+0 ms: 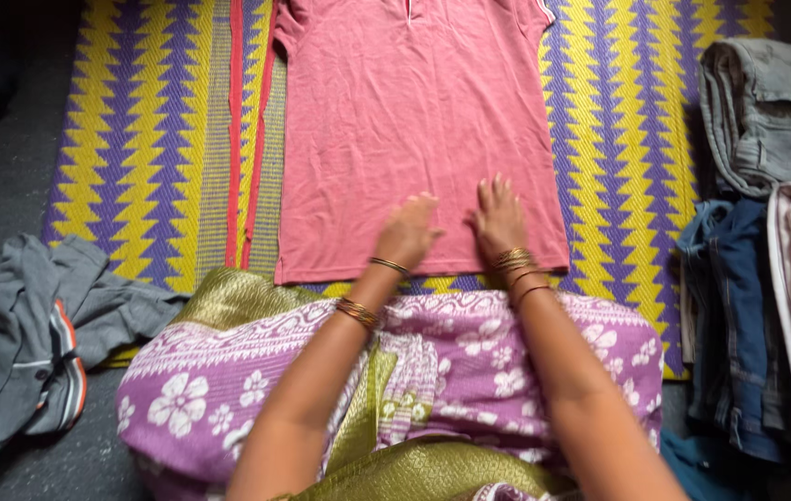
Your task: The person folds a pink polo shirt on a patterned mat, smoothing it out, folding the sides and bottom up, and then folding it in half. They place the folded shirt aside and begin folding a grey shirt.
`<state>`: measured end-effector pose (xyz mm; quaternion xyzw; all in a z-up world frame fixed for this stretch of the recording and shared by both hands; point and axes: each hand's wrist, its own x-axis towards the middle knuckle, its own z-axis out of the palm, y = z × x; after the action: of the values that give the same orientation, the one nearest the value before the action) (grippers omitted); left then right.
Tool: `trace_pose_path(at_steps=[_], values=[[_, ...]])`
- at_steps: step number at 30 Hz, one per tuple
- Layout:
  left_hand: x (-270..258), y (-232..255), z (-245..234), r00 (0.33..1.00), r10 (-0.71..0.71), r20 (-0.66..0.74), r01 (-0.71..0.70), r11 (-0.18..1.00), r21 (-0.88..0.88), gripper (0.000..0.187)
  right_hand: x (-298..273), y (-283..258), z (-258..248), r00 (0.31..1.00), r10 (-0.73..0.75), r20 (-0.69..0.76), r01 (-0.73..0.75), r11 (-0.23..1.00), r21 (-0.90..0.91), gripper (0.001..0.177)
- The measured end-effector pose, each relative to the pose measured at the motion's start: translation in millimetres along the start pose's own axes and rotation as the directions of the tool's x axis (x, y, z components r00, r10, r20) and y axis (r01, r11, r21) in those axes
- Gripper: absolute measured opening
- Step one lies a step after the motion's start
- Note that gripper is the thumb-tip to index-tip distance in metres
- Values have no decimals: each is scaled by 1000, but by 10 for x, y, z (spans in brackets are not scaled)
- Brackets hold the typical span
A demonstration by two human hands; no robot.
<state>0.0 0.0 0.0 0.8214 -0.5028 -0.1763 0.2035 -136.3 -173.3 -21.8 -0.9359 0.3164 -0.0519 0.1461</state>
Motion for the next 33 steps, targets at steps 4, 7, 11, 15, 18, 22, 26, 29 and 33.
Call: trace_pose_path(at_steps=[4,7,11,15,18,22,26,29,33], values=[[281,476,238,998,61,5,-61,998,-28,78,2,31,254,998,48,-51,-56,983,-177,69],[430,588,223,1000,16,16,-16,999,32,77,13,35,300,995,47,-83,-64,974,-217,68],[458,513,91,996,-77,50,65,976,207,76,5,14,269,994,87,-62,-95,986,-138,66],[368,162,-96,979,-185,-86,204,877,436,76,-8,-7,225,992,82,-92,-92,989,-113,67],[296,-445,-290,913,-398,-88,403,851,337,76,2,-15,229,992,82,-96,-96,983,-155,66],[-93,-1444,-611,770,-550,-323,632,728,266,78,-5,-6,239,992,84,-97,-97,986,-138,66],[-310,-1901,-742,599,-602,-528,743,664,86,71,5,-4,255,991,81,-105,-94,987,-128,65],[-286,-1776,-682,512,-566,-646,781,620,75,75,7,17,249,991,73,-115,-89,987,-133,67],[17,-1277,-496,615,-532,-583,588,801,-111,68,163,-99,310,972,78,-222,-64,996,68,65]])
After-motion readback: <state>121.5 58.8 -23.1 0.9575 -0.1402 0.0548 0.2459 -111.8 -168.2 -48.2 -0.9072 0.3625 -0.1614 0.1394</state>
